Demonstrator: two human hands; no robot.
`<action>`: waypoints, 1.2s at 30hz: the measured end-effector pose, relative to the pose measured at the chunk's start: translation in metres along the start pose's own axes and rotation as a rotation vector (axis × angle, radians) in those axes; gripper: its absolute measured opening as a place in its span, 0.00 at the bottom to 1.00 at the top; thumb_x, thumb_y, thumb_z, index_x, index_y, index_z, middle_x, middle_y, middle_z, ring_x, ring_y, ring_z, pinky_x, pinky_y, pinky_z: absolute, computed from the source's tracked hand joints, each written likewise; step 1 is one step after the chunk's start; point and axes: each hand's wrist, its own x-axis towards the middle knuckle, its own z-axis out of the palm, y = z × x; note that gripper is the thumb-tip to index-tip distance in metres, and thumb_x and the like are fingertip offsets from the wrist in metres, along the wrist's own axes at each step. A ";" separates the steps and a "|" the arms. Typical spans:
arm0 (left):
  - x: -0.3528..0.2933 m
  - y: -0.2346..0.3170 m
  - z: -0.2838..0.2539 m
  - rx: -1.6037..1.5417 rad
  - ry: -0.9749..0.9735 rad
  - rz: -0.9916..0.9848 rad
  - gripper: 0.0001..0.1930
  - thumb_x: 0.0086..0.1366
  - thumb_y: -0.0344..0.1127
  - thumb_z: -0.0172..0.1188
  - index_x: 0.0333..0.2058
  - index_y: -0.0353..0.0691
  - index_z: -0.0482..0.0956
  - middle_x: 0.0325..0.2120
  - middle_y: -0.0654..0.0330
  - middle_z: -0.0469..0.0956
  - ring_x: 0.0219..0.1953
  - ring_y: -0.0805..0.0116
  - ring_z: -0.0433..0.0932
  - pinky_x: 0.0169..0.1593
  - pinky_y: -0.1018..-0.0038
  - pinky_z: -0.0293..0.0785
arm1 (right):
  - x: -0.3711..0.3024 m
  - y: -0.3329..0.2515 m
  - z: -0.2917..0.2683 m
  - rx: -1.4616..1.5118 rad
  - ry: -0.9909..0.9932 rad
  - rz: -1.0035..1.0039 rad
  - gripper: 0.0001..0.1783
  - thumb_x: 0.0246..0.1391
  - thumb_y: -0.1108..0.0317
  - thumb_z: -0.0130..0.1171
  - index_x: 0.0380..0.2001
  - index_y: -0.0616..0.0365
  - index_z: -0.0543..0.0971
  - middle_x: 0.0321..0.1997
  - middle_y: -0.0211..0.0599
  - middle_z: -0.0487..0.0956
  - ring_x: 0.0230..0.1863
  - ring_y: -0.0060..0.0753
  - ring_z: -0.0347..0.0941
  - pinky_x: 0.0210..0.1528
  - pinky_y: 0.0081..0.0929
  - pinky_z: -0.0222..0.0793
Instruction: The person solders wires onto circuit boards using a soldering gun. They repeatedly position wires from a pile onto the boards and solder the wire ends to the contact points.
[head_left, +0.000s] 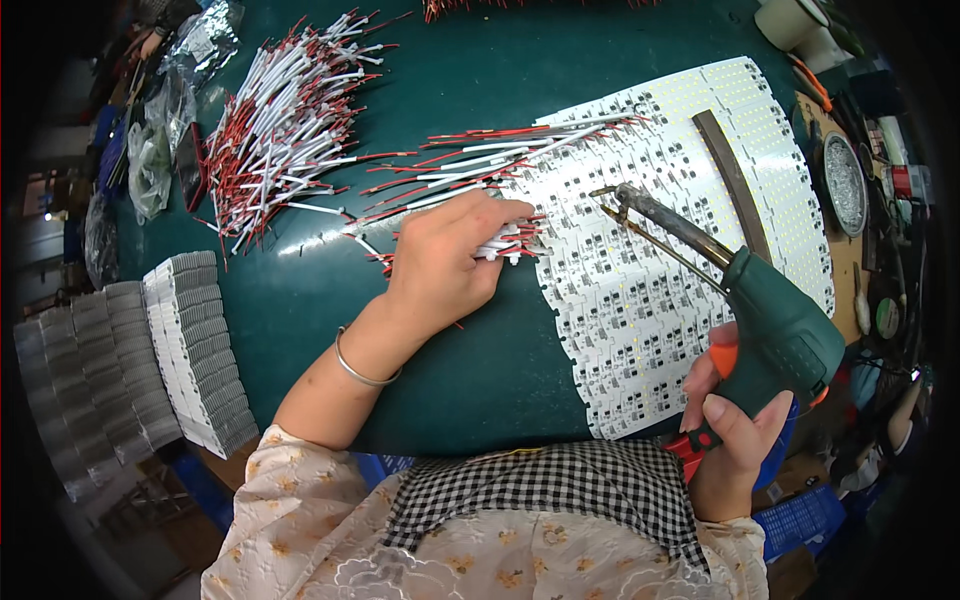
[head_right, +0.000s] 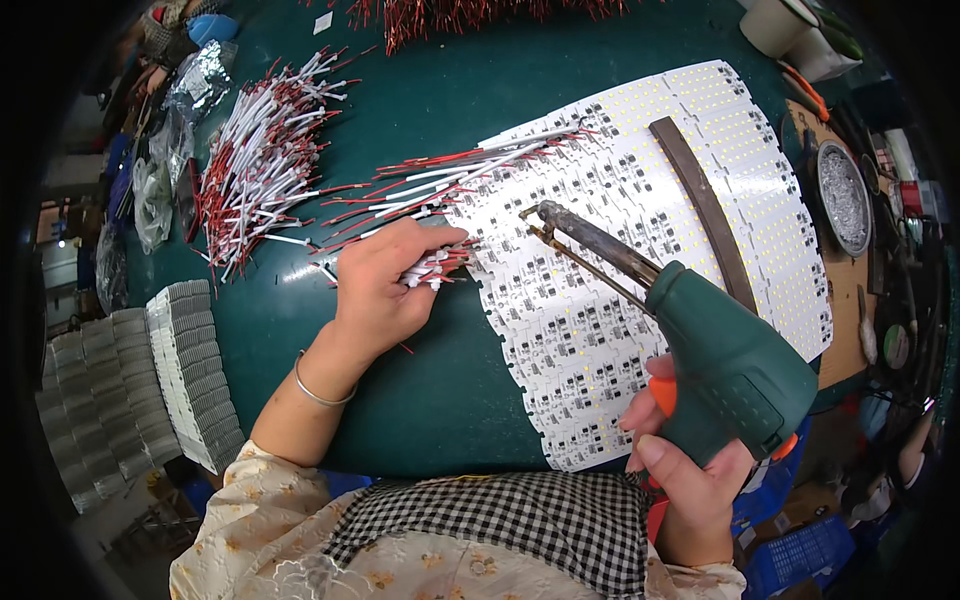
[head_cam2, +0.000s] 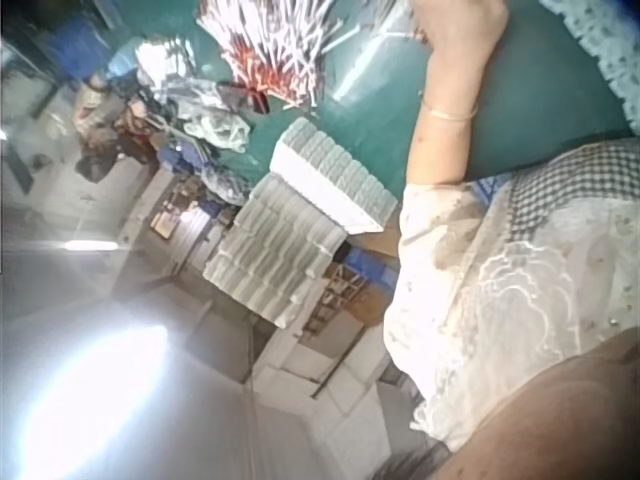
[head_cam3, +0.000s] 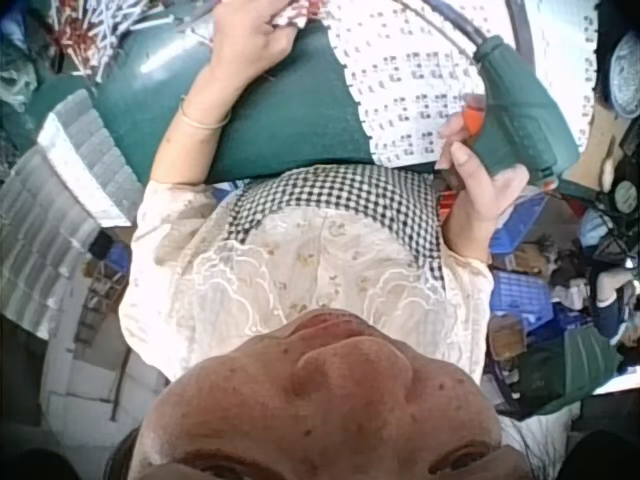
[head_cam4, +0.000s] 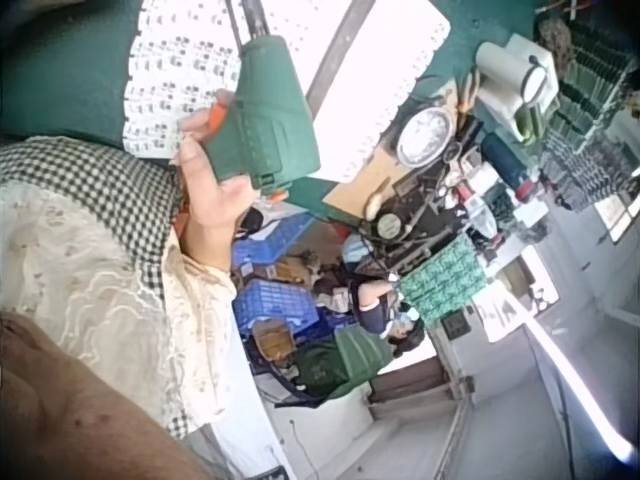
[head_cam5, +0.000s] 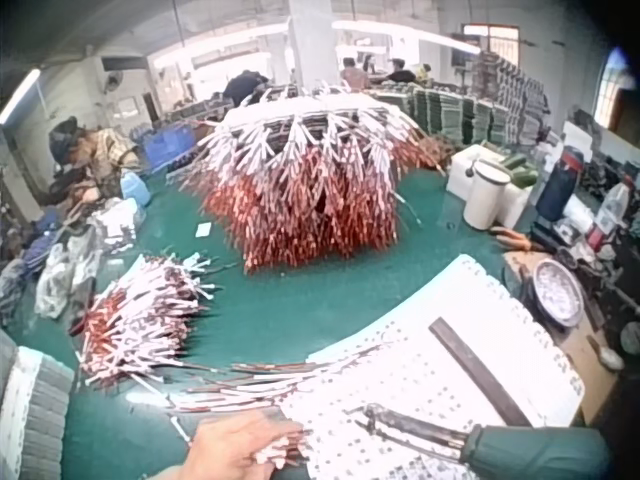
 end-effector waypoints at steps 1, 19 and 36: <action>0.000 0.002 0.001 0.012 0.036 0.020 0.21 0.39 0.13 0.56 0.34 0.39 0.81 0.24 0.57 0.79 0.24 0.65 0.77 0.27 0.76 0.73 | 0.001 0.001 0.004 0.001 -0.001 0.002 0.35 0.41 0.79 0.59 0.55 0.74 0.62 0.49 0.53 0.71 0.33 0.35 0.76 0.22 0.20 0.75; -0.002 -0.002 -0.001 0.290 0.079 0.224 0.21 0.37 0.16 0.57 0.34 0.39 0.81 0.24 0.58 0.78 0.23 0.63 0.77 0.24 0.72 0.73 | 0.007 0.005 0.016 -0.043 0.096 -0.010 0.37 0.39 0.70 0.66 0.50 0.80 0.62 0.38 0.54 0.73 0.18 0.30 0.72 0.14 0.19 0.69; -0.003 -0.005 0.001 0.277 -0.015 0.164 0.23 0.38 0.15 0.55 0.36 0.43 0.80 0.23 0.61 0.76 0.22 0.66 0.76 0.22 0.73 0.72 | 0.008 0.014 0.013 -0.072 -0.126 0.056 0.29 0.43 0.82 0.58 0.53 0.72 0.67 0.47 0.48 0.74 0.37 0.33 0.75 0.32 0.23 0.71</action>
